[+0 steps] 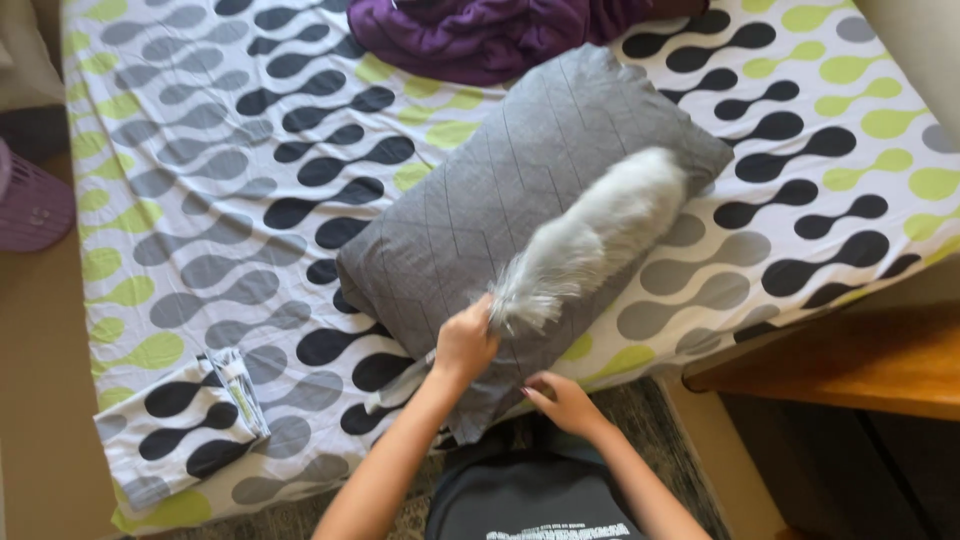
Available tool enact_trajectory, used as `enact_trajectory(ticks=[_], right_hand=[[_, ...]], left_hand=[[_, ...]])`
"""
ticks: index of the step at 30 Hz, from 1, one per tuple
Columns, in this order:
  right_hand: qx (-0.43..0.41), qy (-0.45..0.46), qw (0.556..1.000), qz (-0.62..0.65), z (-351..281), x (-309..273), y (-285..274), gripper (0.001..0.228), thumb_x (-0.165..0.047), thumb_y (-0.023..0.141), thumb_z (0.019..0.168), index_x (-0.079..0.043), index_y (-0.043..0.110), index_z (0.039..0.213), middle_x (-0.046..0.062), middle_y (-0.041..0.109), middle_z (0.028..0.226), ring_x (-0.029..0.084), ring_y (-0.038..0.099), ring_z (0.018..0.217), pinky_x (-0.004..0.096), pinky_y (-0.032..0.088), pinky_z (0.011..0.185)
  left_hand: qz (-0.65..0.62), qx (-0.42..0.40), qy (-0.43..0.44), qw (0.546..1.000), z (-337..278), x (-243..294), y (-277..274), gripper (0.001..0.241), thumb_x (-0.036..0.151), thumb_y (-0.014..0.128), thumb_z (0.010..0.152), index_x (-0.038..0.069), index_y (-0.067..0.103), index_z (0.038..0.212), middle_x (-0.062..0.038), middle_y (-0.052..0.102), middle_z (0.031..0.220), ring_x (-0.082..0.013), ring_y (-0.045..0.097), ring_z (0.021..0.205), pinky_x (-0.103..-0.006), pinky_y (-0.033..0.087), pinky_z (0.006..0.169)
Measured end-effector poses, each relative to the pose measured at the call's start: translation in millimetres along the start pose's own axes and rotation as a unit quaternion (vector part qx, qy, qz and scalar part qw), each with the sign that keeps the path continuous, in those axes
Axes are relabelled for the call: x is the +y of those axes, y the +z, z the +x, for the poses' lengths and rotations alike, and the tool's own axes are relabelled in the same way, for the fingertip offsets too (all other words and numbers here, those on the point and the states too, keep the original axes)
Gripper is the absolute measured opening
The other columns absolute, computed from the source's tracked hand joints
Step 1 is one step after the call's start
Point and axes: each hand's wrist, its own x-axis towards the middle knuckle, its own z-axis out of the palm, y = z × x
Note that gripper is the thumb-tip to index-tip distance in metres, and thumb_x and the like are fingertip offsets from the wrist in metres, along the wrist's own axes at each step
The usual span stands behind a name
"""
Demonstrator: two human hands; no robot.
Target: The recorder uses a duster to clean a pillow and then begins removing the pillowcase.
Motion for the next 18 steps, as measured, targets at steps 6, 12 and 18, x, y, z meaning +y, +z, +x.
enact_trajectory(ticks=[6, 12, 18], right_hand=[[-0.032, 0.056, 0.997, 0.037, 14, 71, -8, 0.032, -0.03, 0.067, 0.095, -0.007, 0.072, 0.116, 0.008, 0.077, 0.095, 0.017, 0.073, 0.078, 0.034, 0.06, 0.072], [-0.025, 0.133, 0.989, 0.06, 21, -1, -63, 0.035, -0.029, 0.061, 0.097, -0.007, 0.068, 0.124, 0.01, 0.076, 0.101, 0.017, 0.07, 0.077, 0.037, 0.056, 0.066], [0.026, 0.003, 0.991, 0.128, 39, 19, -90, 0.034, -0.028, 0.065, 0.097, -0.003, 0.068, 0.12, 0.006, 0.077, 0.105, 0.014, 0.073, 0.08, 0.03, 0.061, 0.071]], left_hand=[[0.046, 0.012, -0.117, 0.992, -21, -29, -3, 0.038, 0.023, 0.068, 0.086, 0.004, 0.066, 0.119, -0.024, 0.072, 0.093, -0.045, 0.07, 0.082, -0.0528, 0.055, 0.072], [-0.084, 0.131, -0.386, 0.909, -9, -120, 24, 0.059, 0.054, 0.061, 0.096, -0.003, 0.069, 0.108, -0.027, 0.072, 0.097, -0.0437, 0.069, 0.092, -0.0493, 0.052, 0.082], [-0.045, 0.237, -0.436, 0.867, -8, -97, -14, 0.054, 0.05, 0.059, 0.102, -0.002, 0.07, 0.107, -0.022, 0.075, 0.097, -0.0394, 0.071, 0.089, -0.0461, 0.052, 0.082]])
